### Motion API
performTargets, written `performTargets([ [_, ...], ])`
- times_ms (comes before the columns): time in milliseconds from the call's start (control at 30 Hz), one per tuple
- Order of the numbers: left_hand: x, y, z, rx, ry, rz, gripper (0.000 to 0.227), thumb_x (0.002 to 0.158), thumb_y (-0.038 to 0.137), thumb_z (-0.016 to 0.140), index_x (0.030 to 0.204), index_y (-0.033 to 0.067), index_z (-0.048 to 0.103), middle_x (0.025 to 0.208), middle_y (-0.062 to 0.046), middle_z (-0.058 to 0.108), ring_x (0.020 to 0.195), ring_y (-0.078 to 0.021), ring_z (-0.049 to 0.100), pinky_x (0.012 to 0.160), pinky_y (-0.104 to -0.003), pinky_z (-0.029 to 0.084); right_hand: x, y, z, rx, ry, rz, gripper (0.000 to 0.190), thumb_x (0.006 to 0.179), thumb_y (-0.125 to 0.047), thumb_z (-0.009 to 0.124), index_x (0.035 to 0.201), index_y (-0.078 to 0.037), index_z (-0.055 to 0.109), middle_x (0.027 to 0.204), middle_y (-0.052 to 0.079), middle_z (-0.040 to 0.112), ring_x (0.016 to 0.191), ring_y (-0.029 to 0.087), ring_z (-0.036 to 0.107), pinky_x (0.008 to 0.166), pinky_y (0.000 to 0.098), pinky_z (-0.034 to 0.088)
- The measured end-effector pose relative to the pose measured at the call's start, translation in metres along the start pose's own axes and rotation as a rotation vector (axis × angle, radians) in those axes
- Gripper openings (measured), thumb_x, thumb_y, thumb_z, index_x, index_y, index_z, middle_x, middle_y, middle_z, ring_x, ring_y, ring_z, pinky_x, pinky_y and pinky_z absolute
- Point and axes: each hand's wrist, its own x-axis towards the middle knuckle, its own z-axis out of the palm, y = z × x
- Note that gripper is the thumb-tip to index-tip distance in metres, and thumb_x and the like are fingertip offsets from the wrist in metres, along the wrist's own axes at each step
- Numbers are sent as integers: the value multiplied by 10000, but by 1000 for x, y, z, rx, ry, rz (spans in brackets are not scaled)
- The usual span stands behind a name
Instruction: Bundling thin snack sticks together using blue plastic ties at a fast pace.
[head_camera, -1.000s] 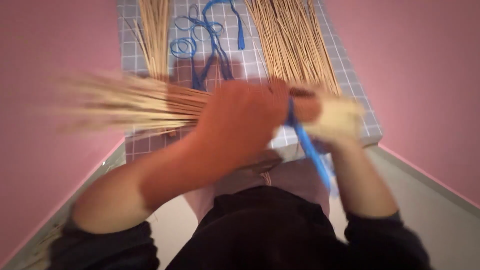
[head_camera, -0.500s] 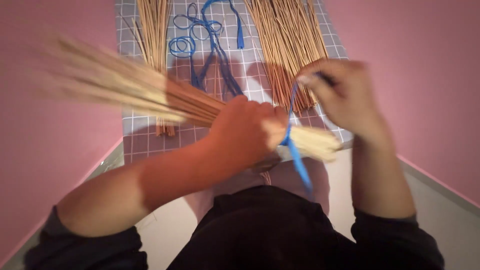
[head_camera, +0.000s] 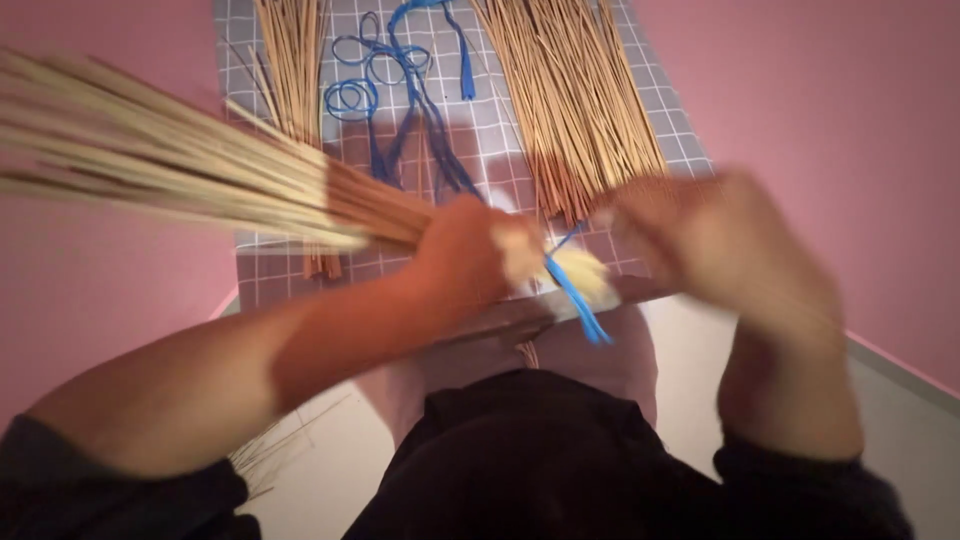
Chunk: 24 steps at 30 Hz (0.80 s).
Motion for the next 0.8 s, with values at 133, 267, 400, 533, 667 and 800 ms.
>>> performTargets([
  [133, -9, 35, -84, -29, 175, 269, 74, 789, 140, 668, 736, 92, 649, 743, -92, 666, 540, -248, 600, 457, -414, 486, 29, 43, 31, 723, -2, -119, 148, 997, -78, 623, 889, -43, 718, 698, 42, 714, 438, 86, 580, 391, 180, 440],
  [267, 10, 30, -164, -272, -461, 15, 550, 879, 321, 782, 1248, -5, 537, 781, -75, 754, 537, -230, 727, 470, -389, 582, 30, 30, 66, 1267, -6, 46, 200, 982, -76, 528, 899, -45, 707, 710, 1, 666, 544, 51, 493, 552, 177, 394],
  [400, 23, 18, -177, -318, -349, -101, 517, 865, 293, 733, 1214, 64, 428, 816, -90, 720, 509, -219, 688, 362, -336, 512, 8, 6, 96, 950, 63, 434, 119, 928, -117, 611, 858, -50, 680, 673, 28, 640, 560, 147, 592, 476, 291, 477],
  [533, 27, 0, -143, -448, -103, -47, 437, 1044, 297, 439, 1424, 85, 468, 790, -56, 621, 478, -117, 527, 357, -259, 425, 23, -25, 67, 989, 372, 146, 100, 912, 75, 585, 910, 33, 675, 779, 72, 687, 586, 139, 565, 549, 256, 445],
  [667, 36, -2, -120, -766, -74, -422, 677, 937, 599, 233, 1148, 76, 607, 721, -25, 619, 570, -140, 654, 525, -320, 582, 20, -27, 43, 791, 525, 190, 80, 912, 67, 633, 900, 54, 711, 779, 93, 651, 674, 183, 533, 643, 291, 401],
  [800, 39, 1, -83, -948, 23, -560, 618, 917, 585, 369, 1267, 158, 646, 820, -31, 670, 715, -154, 663, 644, -319, 530, 40, -11, 48, 717, 595, 177, 35, 892, 42, 717, 877, 73, 714, 992, 148, 596, 777, 196, 496, 684, 304, 380],
])
